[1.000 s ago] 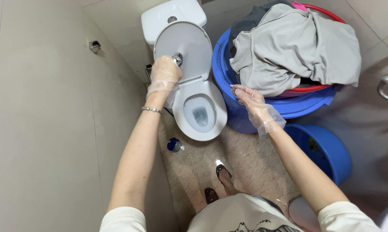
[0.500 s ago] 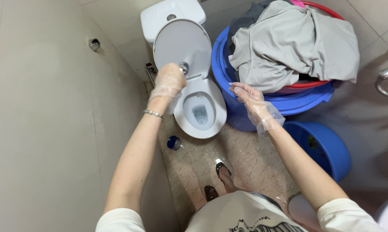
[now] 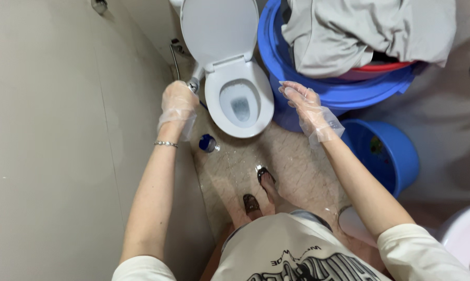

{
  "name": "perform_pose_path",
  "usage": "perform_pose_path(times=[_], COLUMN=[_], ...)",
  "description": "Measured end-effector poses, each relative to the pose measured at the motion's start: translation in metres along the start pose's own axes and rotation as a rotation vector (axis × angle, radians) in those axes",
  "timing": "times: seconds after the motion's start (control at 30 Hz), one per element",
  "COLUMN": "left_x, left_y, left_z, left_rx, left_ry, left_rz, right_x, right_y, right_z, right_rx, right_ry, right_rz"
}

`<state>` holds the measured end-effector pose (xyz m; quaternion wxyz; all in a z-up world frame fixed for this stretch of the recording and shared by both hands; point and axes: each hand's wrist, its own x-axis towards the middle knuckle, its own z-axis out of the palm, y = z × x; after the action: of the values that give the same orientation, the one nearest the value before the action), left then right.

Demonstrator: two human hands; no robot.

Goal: The person sprays cleaning solution into the toilet bowl and on the floor, then uses a handheld bidet sprayer to rinse the bowl and surrounding floor. They scrub the toilet base and floor with a brush while kneeling, then rinse the area again with the sprayer.

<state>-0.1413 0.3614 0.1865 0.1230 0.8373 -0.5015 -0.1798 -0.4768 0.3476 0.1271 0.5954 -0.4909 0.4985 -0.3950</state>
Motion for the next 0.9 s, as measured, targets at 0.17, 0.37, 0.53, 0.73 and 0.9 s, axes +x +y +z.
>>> perform_pose_path(times=[0.17, 0.37, 0.53, 0.73, 0.9], left_x=[-0.032, -0.049, -0.07, -0.109, -0.133], left_y=[-0.023, -0.011, 0.016, 0.034, 0.018], left_z=[0.045, 0.072, 0.076, 0.087, 0.113], left_rx=[0.004, -0.025, 0.001, 0.132, 0.24], left_ry=[-0.082, -0.132, -0.221, -0.551, -0.588], left_rz=[0.059, 0.079, 0.139, 0.17, 0.287], right_x=[-0.026, -0.053, -0.071, -0.085, -0.091], right_y=[0.029, 0.047, 0.055, 0.069, 0.075], right_z=[0.006, 0.009, 0.006, -0.003, -0.001], right_rx=[-0.045, -0.07, -0.065, -0.06, -0.049], right_ry=[0.019, 0.047, 0.116, 0.149, 0.161], right_rz=[0.077, 0.078, 0.102, 0.117, 0.104])
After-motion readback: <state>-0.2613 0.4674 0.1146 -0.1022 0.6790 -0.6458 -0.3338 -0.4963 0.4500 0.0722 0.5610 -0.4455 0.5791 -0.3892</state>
